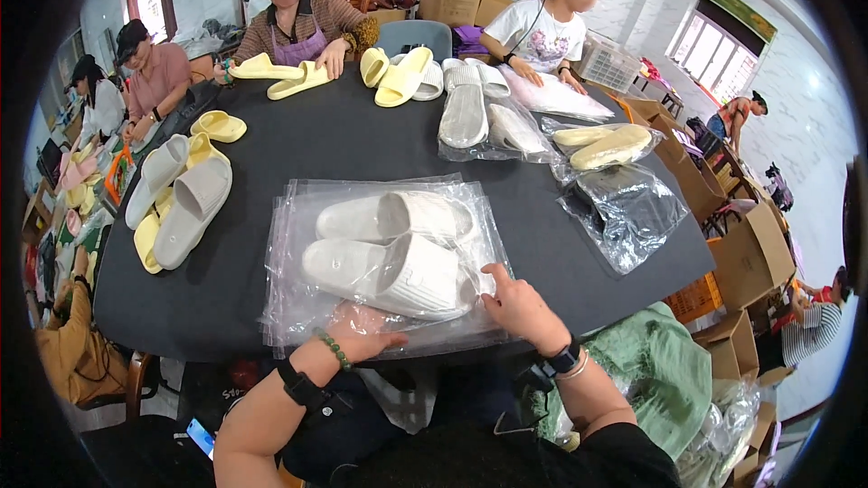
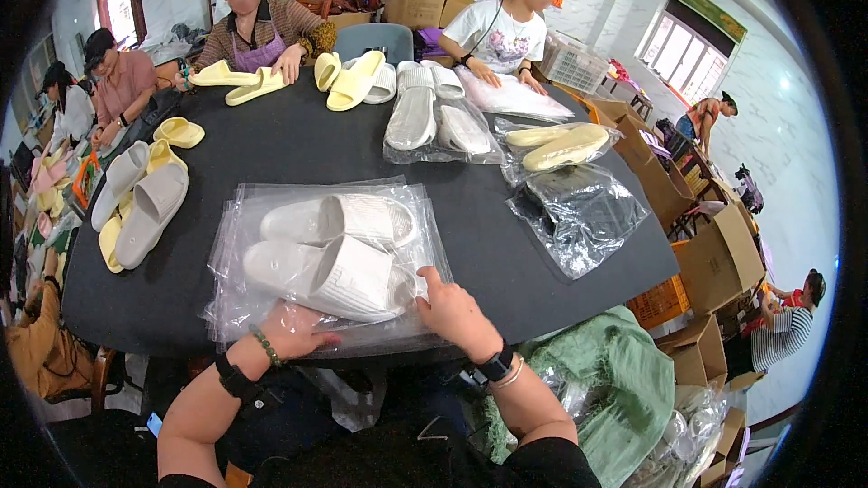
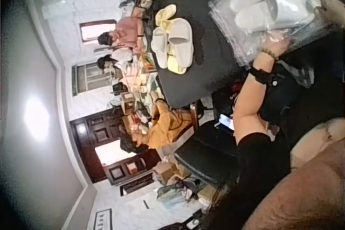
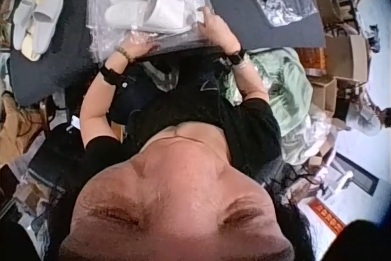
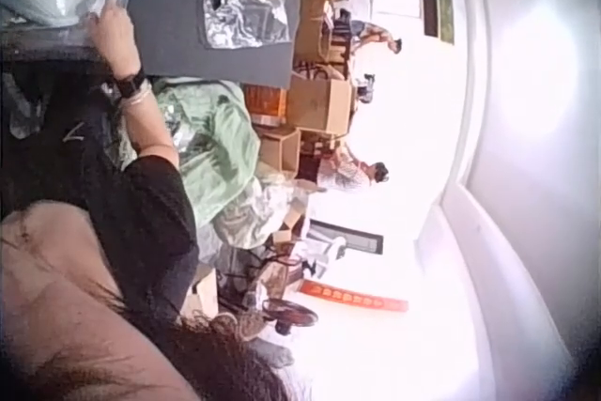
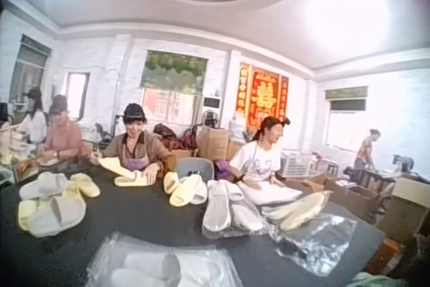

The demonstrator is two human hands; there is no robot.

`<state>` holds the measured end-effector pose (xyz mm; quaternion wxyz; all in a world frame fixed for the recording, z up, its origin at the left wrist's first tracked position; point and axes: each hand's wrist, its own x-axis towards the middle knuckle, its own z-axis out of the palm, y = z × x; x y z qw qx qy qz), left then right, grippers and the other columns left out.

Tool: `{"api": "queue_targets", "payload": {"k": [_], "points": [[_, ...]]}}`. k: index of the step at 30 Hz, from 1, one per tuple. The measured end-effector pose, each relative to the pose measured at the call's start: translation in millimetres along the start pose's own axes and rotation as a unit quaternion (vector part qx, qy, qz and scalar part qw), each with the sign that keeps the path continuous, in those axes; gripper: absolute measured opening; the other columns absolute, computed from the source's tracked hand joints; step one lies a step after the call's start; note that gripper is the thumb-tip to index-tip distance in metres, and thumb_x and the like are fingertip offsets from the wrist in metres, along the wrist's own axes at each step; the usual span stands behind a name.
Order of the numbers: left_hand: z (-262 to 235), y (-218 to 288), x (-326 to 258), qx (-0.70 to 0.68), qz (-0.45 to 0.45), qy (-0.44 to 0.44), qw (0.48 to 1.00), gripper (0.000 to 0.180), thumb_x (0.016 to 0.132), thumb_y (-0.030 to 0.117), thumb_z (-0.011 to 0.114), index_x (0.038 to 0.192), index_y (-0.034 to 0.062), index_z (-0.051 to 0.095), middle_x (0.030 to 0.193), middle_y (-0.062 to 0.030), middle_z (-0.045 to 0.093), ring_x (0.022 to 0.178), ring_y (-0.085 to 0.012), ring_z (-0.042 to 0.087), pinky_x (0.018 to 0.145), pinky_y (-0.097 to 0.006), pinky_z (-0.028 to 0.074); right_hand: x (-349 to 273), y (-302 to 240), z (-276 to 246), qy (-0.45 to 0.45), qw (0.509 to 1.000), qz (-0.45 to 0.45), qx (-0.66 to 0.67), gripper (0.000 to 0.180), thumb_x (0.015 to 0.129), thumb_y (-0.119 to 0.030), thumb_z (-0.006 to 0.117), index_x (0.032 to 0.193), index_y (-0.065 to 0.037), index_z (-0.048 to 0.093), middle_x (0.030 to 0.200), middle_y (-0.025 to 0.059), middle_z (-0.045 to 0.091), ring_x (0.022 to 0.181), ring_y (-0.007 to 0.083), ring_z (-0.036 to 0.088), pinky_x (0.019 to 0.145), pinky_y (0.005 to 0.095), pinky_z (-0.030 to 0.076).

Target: Packing various types and colors of shoes into plastic bags and placing them into a larger collection bag.

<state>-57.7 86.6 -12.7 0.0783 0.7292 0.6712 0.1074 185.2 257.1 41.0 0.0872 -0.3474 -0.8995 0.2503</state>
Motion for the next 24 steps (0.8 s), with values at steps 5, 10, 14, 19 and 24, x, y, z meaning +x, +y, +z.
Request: {"api": "queue_targets", "payload": {"k": [5,10,14,19,24], "points": [[-9.5,15.4,-2.8,0.042,-0.058,-0.086,0.994,0.076,0.087,0.065,0.053,0.143,0.0144,0.044,0.149,-0.0192,0.040,0.138,-0.0403,0.033,0.112,-0.053,0.026,37.6,17.4,-45.0,-0.003,0.992,-0.047,-0.116,0.069,0.078,-0.038,0.077,0.130,-0.003,0.048,0.112,0.0229,0.064,0.105,0.0365,0.062,0.089,0.0419,0.050],[-3.3,8.9,-5.3,0.012,-0.047,-0.110,0.993,0.079,0.089,0.066,0.047,0.146,0.0134,0.039,0.153,-0.0192,0.033,0.142,-0.0412,0.026,0.112,-0.060,0.019,106.3,34.4,-45.0,-0.067,0.971,-0.201,-0.115,0.114,0.065,-0.046,0.084,0.149,-0.003,0.021,0.155,0.0217,0.022,0.144,0.0331,0.023,0.114,0.0417,0.029],[-1.8,10.0,-3.9,0.018,-0.049,-0.125,0.991,0.077,0.089,0.066,0.046,0.145,0.0130,0.041,0.152,-0.0193,0.035,0.141,-0.0404,0.028,0.111,-0.059,0.022,133.1,52.2,-26.7,-0.272,0.947,-0.105,-0.137,0.150,0.050,-0.047,0.092,0.153,-0.003,-0.009,0.162,0.0182,0.000,0.150,0.0287,0.001,0.119,0.0528,0.010],[-7.6,11.3,-1.1,-0.029,-0.077,-0.175,0.981,0.076,0.089,0.065,0.048,0.142,0.0102,0.044,0.143,-0.0222,0.045,0.133,-0.0432,0.039,0.108,-0.053,0.031,128.6,51.5,-20.5,-0.263,0.942,-0.088,-0.187,0.148,0.050,-0.042,0.091,0.153,-0.003,-0.007,0.162,0.0157,0.004,0.150,0.0255,0.002,0.120,0.0527,0.010],[-33.9,23.3,-14.4,-0.002,-0.113,-0.237,0.965,0.069,0.089,0.055,0.058,0.135,0.0047,0.050,0.129,-0.0260,0.056,0.122,-0.0461,0.049,0.104,-0.051,0.037,117.6,51.8,-20.2,-0.228,0.948,-0.117,-0.190,0.148,0.049,-0.043,0.092,0.152,0.001,-0.005,0.162,0.0166,0.007,0.150,0.0259,0.004,0.120,0.0508,0.011]]}}
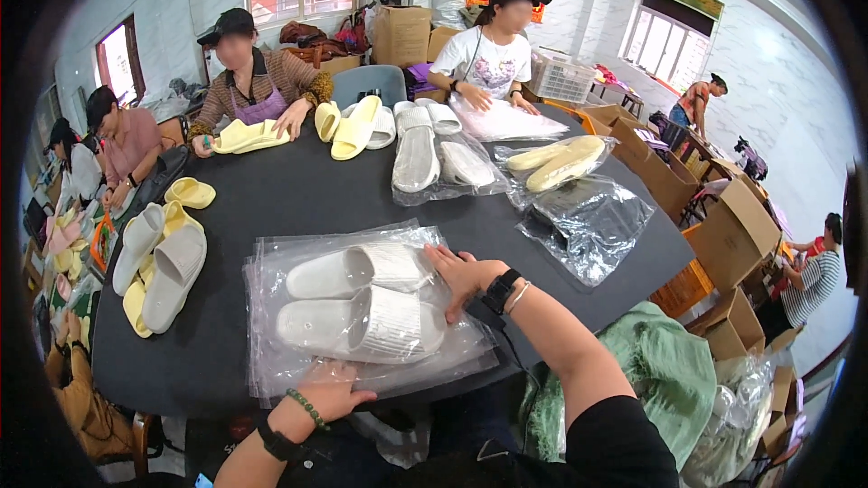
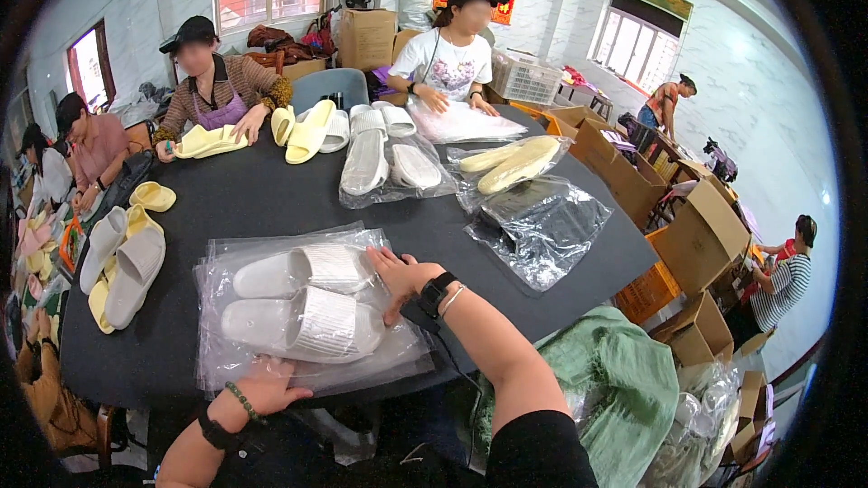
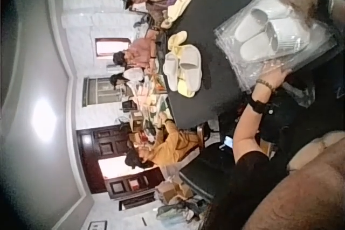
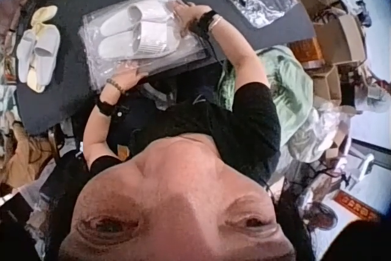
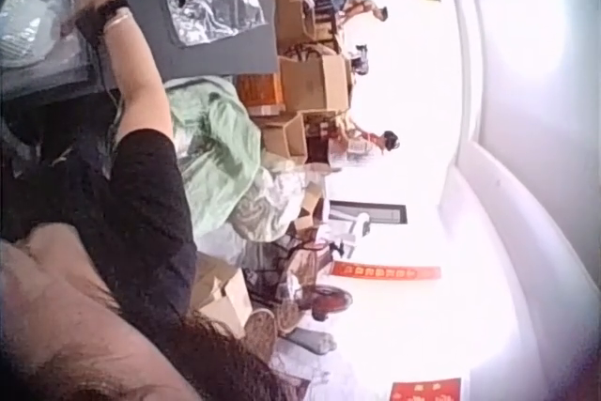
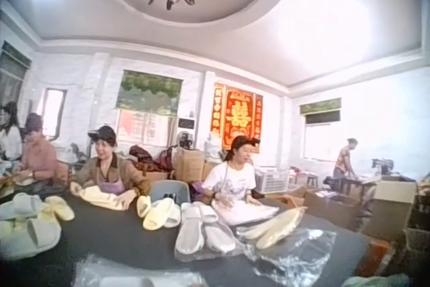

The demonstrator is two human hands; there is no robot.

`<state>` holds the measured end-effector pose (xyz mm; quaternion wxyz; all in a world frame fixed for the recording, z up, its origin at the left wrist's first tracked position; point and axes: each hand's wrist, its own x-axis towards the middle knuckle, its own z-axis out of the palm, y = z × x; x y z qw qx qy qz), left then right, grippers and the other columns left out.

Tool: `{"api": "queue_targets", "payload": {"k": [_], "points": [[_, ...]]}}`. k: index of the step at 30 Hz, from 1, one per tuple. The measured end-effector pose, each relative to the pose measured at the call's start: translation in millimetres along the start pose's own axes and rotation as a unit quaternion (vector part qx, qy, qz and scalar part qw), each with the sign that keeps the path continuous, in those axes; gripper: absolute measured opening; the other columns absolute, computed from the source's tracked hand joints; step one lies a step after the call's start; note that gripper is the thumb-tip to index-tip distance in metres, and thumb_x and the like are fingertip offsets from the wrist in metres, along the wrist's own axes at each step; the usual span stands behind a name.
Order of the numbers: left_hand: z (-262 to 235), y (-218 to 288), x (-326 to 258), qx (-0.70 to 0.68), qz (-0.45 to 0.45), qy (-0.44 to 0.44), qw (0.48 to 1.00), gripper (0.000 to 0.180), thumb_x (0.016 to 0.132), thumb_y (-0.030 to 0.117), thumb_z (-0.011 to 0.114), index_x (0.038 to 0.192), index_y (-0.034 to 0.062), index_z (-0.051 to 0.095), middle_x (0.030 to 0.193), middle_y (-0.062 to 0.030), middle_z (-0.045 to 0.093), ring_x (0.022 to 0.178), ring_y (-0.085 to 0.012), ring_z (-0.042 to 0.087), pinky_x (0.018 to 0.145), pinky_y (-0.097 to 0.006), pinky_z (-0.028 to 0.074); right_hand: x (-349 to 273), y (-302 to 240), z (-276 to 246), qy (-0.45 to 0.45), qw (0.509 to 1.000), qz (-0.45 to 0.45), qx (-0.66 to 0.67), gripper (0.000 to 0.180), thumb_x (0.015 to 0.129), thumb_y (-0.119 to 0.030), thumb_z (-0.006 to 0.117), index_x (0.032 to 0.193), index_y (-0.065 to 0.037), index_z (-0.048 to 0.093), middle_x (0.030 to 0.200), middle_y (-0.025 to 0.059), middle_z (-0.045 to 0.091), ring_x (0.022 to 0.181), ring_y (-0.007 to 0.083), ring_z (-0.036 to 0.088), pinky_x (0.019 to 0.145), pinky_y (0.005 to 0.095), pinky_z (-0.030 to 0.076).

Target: Packing various types and colors of shoes into plastic bags and placing them into a larger collection bag.

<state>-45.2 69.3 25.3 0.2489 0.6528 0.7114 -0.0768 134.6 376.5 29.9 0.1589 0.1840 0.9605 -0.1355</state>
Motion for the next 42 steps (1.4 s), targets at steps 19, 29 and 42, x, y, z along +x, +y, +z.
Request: {"api": "queue_targets", "payload": {"k": [19,29,42], "points": [[-25.9,-98.2,-31.6,-0.426,-0.192,0.282,0.838,0.050,0.094,0.035,0.063,0.127,-0.0009,0.050,0.091,-0.0078,0.065,0.074,-0.0142,0.060,0.065,-0.030,0.049,17.0,11.5,8.8,-0.020,0.998,0.000,0.060,0.164,0.037,-0.045,0.095,0.151,0.000,-0.014,0.161,0.0208,0.001,0.151,0.0269,-0.004,0.119,0.0478,0.002],[-20.5,-127.2,-11.5,-0.661,-0.149,0.315,0.665,0.054,0.089,0.010,0.067,0.135,0.0015,0.040,0.088,-0.0063,0.062,0.071,-0.0153,0.061,0.063,-0.027,0.047,14.9,11.9,9.6,-0.016,0.997,0.003,0.074,0.166,0.036,-0.047,0.095,0.151,-0.001,-0.016,0.161,0.0201,0.001,0.150,0.0280,-0.005,0.119,0.0487,0.001],[-49.9,-145.0,-21.8,-0.814,-0.014,0.333,0.476,0.034,0.097,0.022,0.055,0.124,0.0017,0.049,0.101,-0.0143,0.065,0.079,-0.0190,0.065,0.047,-0.018,0.046,5.9,-0.4,0.1,-0.010,0.997,0.020,0.071,0.160,0.040,-0.044,0.093,0.151,0.000,-0.013,0.161,0.0216,0.003,0.150,0.0278,-0.006,0.119,0.0463,0.000]]}}
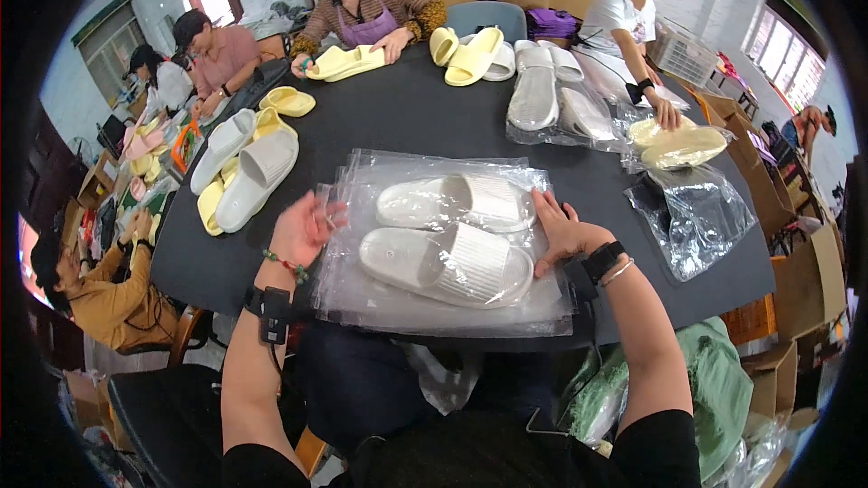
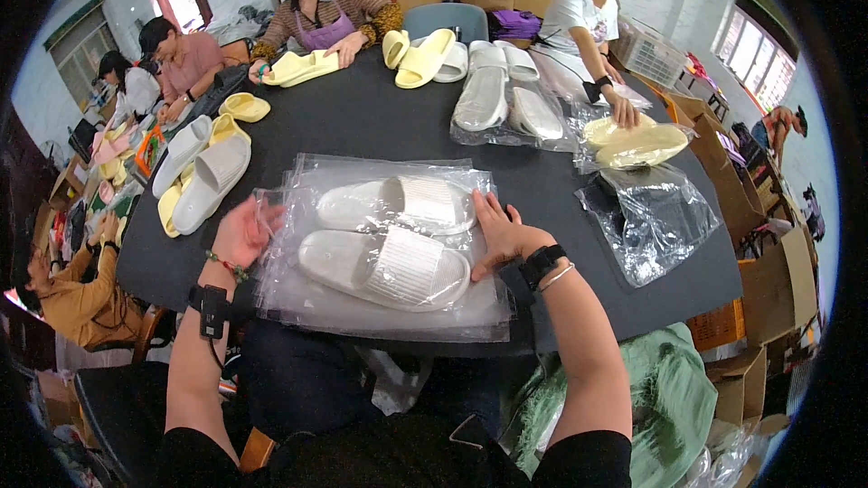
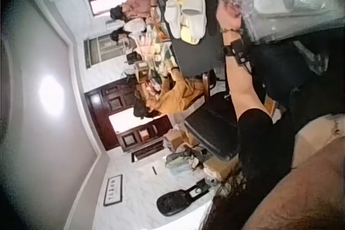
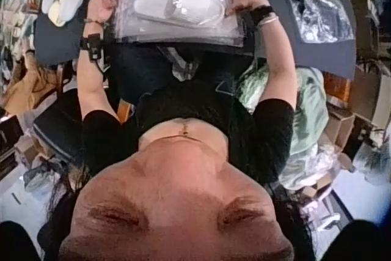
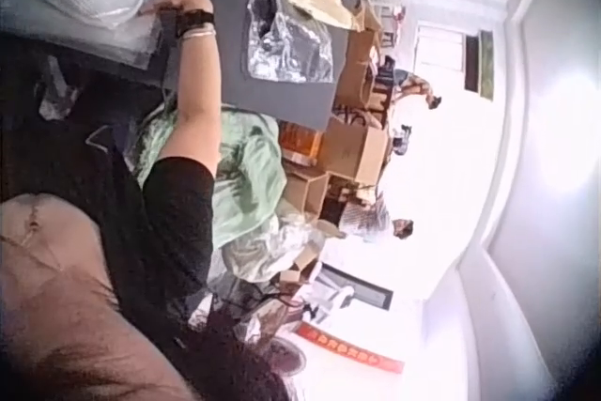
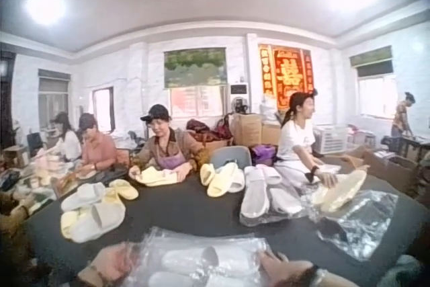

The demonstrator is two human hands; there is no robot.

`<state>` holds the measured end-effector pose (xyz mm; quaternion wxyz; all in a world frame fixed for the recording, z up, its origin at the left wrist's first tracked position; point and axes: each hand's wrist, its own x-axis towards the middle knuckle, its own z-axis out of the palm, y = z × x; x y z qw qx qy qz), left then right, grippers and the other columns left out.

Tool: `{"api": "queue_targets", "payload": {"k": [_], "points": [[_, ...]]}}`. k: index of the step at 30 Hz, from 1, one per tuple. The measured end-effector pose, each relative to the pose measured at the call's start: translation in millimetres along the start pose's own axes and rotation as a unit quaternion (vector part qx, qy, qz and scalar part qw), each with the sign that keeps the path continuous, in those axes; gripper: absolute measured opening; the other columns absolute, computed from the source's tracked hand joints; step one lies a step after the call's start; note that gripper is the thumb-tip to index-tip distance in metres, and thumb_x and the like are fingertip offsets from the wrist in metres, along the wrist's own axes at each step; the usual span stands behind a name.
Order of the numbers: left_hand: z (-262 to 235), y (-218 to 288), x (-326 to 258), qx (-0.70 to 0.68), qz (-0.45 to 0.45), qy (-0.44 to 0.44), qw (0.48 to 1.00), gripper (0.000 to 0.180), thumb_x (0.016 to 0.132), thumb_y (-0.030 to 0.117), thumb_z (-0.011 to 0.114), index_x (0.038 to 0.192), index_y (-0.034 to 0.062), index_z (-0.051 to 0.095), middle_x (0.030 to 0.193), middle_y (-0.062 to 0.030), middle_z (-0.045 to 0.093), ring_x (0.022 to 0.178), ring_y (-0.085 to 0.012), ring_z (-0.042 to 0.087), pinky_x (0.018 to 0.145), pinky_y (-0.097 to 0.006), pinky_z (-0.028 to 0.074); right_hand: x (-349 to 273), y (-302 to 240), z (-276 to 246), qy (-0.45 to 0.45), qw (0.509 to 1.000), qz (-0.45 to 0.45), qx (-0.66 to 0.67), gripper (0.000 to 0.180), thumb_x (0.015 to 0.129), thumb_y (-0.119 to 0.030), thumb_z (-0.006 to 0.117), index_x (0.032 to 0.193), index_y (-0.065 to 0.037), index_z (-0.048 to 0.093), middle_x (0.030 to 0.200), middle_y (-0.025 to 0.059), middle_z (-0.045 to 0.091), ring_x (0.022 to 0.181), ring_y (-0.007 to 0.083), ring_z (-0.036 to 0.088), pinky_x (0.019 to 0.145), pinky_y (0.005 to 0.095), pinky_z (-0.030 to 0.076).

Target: Packing various types and colors of shoes into plastic bags and placing them into a larger collection bag.

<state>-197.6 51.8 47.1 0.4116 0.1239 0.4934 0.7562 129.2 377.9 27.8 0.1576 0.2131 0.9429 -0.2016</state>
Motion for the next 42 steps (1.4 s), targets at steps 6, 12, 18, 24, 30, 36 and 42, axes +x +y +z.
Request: {"api": "queue_targets", "payload": {"k": [6,12,18,24,30,36,42], "points": [[7.7,1.7,1.4,0.225,-0.172,-0.237,0.930,0.041,0.088,0.009,0.064,0.126,-0.0016,0.052,0.121,-0.0241,0.062,0.076,-0.0261,0.070,0.058,-0.030,0.057,-1.7,22.6,10.9,0.024,1.000,-0.012,0.009,0.159,0.043,-0.049,0.093,0.151,0.000,-0.012,0.161,0.0215,0.004,0.150,0.0280,-0.006,0.119,0.0473,-0.001],[24.4,18.2,34.0,0.352,-0.170,-0.387,0.835,0.063,0.083,0.004,0.069,0.141,0.0031,0.046,0.125,-0.0214,0.061,0.074,-0.0221,0.070,0.060,-0.027,0.055,7.2,17.3,10.6,0.009,0.999,-0.035,-0.013,0.161,0.042,-0.054,0.092,0.151,-0.001,-0.013,0.161,0.0208,0.003,0.150,0.0289,-0.008,0.118,0.0504,-0.002],[67.8,-15.6,77.8,0.668,0.311,-0.486,0.470,0.074,0.077,0.025,0.079,0.141,0.0086,0.047,0.145,-0.0161,0.046,0.129,-0.0305,0.049,0.103,-0.040,0.046,9.7,17.6,11.5,-0.010,1.000,-0.027,-0.012,0.163,0.039,-0.054,0.092,0.151,0.000,-0.014,0.161,0.0207,0.001,0.149,0.0306,-0.011,0.117,0.0540,-0.004],[96.6,-23.7,77.8,0.690,0.275,-0.493,0.453,0.086,0.079,0.042,0.073,0.148,0.0073,0.035,0.153,-0.0220,0.030,0.143,-0.0372,0.026,0.117,-0.046,0.024,8.8,15.7,10.4,-0.009,1.000,-0.023,-0.011,0.164,0.038,-0.050,0.093,0.150,0.000,-0.015,0.161,0.0213,0.001,0.149,0.0304,-0.012,0.117,0.0548,-0.004],[100.9,-76.6,78.1,0.688,0.239,-0.466,0.502,0.075,0.084,0.026,0.067,0.147,0.0032,0.034,0.155,-0.0240,0.024,0.145,-0.0372,0.022,0.120,-0.045,0.017,6.3,13.2,8.3,-0.012,1.000,-0.009,-0.016,0.164,0.039,-0.050,0.094,0.151,-0.001,-0.015,0.161,0.0210,0.001,0.149,0.0296,-0.012,0.117,0.0540,-0.004],[87.0,-96.3,102.8,0.679,0.280,-0.426,0.528,0.043,0.074,0.013,0.064,0.116,0.0033,0.060,0.131,-0.0234,0.053,0.133,-0.0389,0.040,0.116,-0.052,0.022,8.3,12.3,9.5,0.000,1.000,-0.024,-0.018,0.160,0.042,-0.051,0.092,0.151,-0.001,-0.014,0.161,0.0197,0.001,0.150,0.0292,-0.010,0.118,0.0525,-0.004],[45.0,-40.5,79.7,0.633,0.314,-0.389,0.591,0.016,0.078,0.014,0.066,0.092,0.0073,0.067,0.133,-0.0220,0.055,0.128,-0.0392,0.046,0.109,-0.049,0.032,4.2,13.5,11.6,0.008,0.999,-0.025,-0.039,0.156,0.046,-0.053,0.091,0.152,-0.001,-0.011,0.162,0.0186,0.001,0.150,0.0304,-0.008,0.118,0.0527,-0.002]]}}
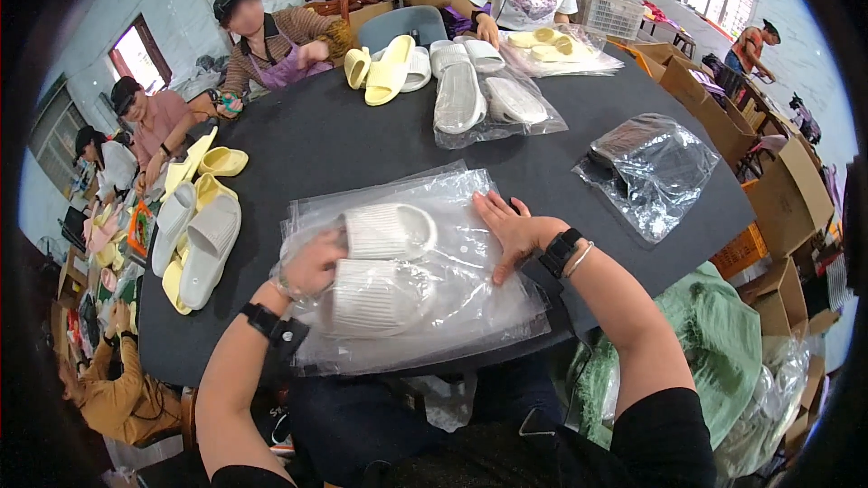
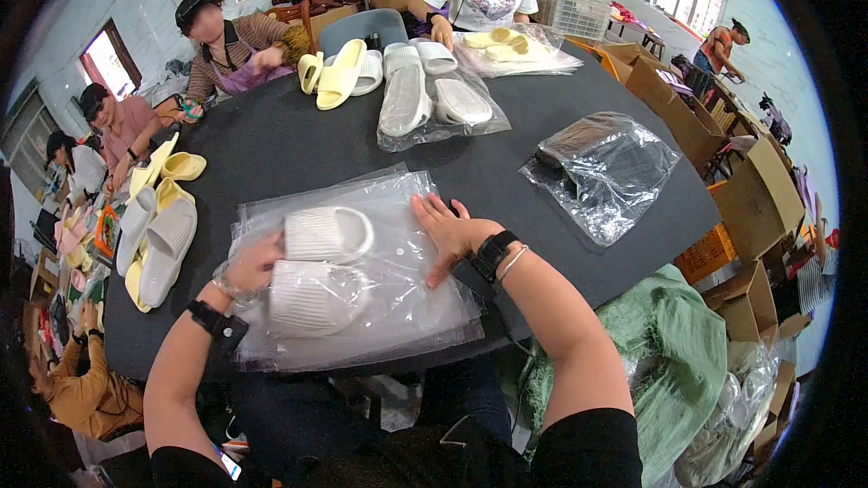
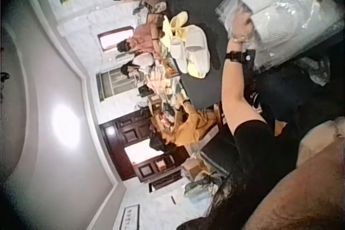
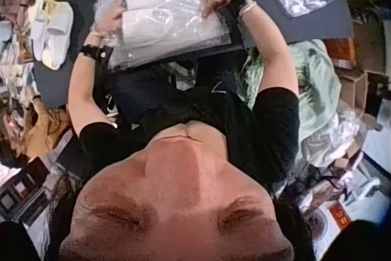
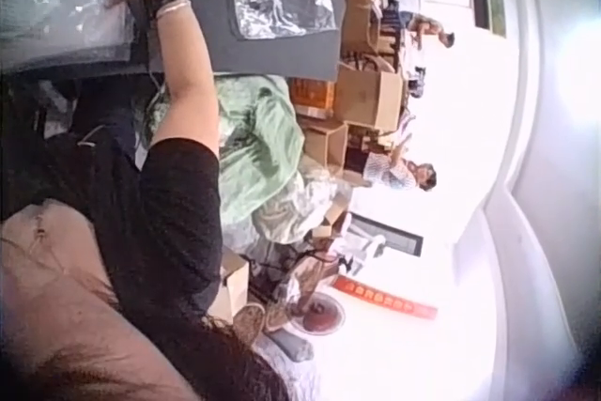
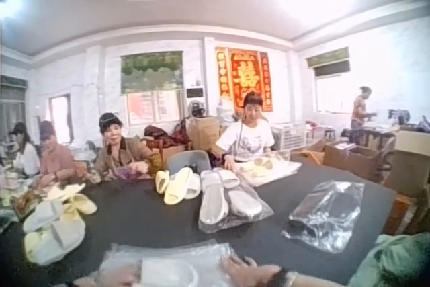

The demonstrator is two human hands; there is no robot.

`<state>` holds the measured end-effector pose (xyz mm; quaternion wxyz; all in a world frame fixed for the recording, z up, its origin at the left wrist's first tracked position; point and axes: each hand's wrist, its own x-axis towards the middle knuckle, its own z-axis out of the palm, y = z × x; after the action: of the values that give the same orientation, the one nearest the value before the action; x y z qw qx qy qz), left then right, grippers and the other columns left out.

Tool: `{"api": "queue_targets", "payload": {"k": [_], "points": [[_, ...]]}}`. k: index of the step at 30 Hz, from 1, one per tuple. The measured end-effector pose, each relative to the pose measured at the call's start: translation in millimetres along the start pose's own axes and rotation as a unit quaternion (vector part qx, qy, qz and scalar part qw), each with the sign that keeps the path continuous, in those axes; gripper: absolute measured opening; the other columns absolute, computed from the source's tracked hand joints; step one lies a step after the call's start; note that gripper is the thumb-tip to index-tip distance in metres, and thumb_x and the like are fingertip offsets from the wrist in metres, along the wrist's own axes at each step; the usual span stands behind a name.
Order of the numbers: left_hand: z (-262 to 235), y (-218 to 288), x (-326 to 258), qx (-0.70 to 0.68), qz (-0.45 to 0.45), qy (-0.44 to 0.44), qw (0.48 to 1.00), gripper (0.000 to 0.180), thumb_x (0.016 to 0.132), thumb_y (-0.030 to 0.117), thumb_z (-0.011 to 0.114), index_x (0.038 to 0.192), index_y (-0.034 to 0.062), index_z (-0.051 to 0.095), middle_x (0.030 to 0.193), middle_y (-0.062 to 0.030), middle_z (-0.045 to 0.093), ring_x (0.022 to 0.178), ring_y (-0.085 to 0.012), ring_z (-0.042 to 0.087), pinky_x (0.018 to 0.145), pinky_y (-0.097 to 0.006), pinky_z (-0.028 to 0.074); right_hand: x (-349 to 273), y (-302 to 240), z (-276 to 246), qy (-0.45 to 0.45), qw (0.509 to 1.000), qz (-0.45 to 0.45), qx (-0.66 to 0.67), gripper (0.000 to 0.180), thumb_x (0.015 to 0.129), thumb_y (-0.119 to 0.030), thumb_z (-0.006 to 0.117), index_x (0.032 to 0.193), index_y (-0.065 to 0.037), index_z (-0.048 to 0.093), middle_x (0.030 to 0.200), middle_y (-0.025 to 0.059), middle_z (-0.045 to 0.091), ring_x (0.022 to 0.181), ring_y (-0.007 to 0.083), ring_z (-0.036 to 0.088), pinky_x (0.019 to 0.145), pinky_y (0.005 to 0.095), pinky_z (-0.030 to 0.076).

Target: Packing various types and colors of shoes into plastic bags and placing them into a larger collection bag.

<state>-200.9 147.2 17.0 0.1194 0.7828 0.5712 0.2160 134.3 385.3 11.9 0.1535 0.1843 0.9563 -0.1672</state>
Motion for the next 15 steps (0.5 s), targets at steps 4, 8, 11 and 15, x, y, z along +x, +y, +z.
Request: {"api": "queue_targets", "payload": {"k": [4,8,11,15], "points": [[-25.0,-42.9,-86.0,0.088,-0.100,0.019,0.991,0.025,0.079,0.022,0.070,0.099,0.0078,0.067,0.137,-0.0218,0.052,0.125,-0.0395,0.049,0.104,-0.046,0.038,0.9,-4.5,-3.0,-0.001,1.000,0.002,-0.015,0.156,0.046,-0.054,0.090,0.152,-0.002,-0.011,0.162,0.0178,0.000,0.150,0.0304,-0.008,0.118,0.0533,-0.001],[-46.6,-45.1,-137.9,0.089,-0.169,0.060,0.980,0.020,0.081,0.021,0.067,0.095,0.0069,0.069,0.132,-0.0238,0.055,0.113,-0.0395,0.057,0.095,-0.043,0.046,-4.4,-1.2,-1.9,0.008,1.000,-0.012,0.021,0.153,0.047,-0.051,0.091,0.154,-0.010,-0.010,0.162,0.0175,-0.002,0.150,0.0318,-0.008,0.117,0.0550,0.000],[-64.0,-45.1,-162.8,0.142,-0.192,0.019,0.971,0.018,0.080,0.018,0.064,0.093,0.0069,0.069,0.121,-0.0246,0.060,0.099,-0.0414,0.059,0.085,-0.046,0.048,-11.9,-4.9,-5.2,0.060,0.996,-0.028,0.057,0.147,0.051,-0.049,0.091,0.155,-0.017,-0.006,0.162,0.0175,-0.002,0.149,0.0360,-0.007,0.117,0.0578,0.005],[-99.5,-36.6,-179.8,0.183,-0.257,0.049,0.948,0.019,0.079,0.020,0.065,0.091,0.0059,0.069,0.102,-0.0206,0.066,0.093,-0.0398,0.061,0.083,-0.046,0.048,-41.8,-21.1,-26.4,0.173,0.984,-0.027,-0.028,0.122,0.063,-0.052,0.084,0.155,-0.014,0.014,0.161,0.0202,0.004,0.147,0.0440,-0.002,0.116,0.0587,0.013]]}}
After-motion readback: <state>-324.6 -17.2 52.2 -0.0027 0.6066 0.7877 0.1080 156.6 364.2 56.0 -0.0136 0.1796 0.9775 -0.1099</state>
